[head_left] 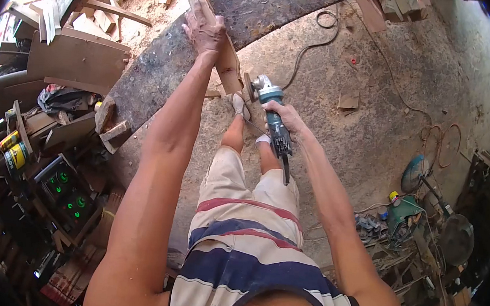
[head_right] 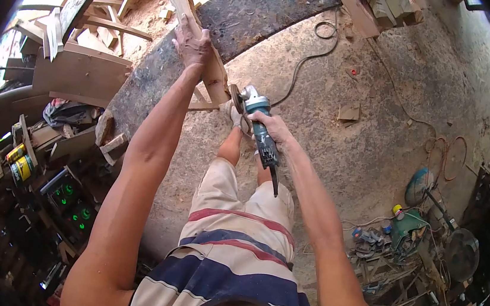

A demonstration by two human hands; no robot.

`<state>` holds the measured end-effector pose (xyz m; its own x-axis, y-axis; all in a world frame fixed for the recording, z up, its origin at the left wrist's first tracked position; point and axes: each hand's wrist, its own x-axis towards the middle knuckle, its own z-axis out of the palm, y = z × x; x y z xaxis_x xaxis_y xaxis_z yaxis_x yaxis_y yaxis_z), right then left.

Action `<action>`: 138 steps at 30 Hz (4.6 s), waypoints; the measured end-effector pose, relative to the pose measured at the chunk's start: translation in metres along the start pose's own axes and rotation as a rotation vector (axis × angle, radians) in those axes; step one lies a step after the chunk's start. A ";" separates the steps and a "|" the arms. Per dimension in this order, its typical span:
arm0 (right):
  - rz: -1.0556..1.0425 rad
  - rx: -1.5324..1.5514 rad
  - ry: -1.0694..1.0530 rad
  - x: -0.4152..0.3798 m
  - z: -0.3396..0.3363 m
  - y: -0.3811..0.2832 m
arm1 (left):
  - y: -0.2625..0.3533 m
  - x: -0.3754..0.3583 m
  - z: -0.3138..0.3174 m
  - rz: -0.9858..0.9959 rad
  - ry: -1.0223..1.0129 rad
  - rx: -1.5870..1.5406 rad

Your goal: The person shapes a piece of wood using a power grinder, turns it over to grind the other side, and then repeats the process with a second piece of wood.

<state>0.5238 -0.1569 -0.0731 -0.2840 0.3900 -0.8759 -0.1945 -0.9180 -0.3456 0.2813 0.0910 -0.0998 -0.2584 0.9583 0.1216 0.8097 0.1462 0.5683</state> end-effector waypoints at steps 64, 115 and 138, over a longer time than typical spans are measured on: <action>-0.152 -0.001 0.096 -0.002 0.040 -0.030 | -0.008 -0.002 0.011 0.048 0.063 0.129; -0.059 -0.125 0.077 -0.020 0.028 -0.031 | 0.000 0.000 0.005 0.042 0.052 0.134; -0.110 -0.135 0.057 -0.021 0.026 -0.027 | 0.000 -0.001 -0.001 0.065 0.029 0.116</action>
<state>0.5101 -0.1387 -0.0364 -0.2133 0.4870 -0.8470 -0.0921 -0.8731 -0.4788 0.2808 0.0902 -0.0995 -0.2176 0.9593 0.1798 0.8803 0.1133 0.4607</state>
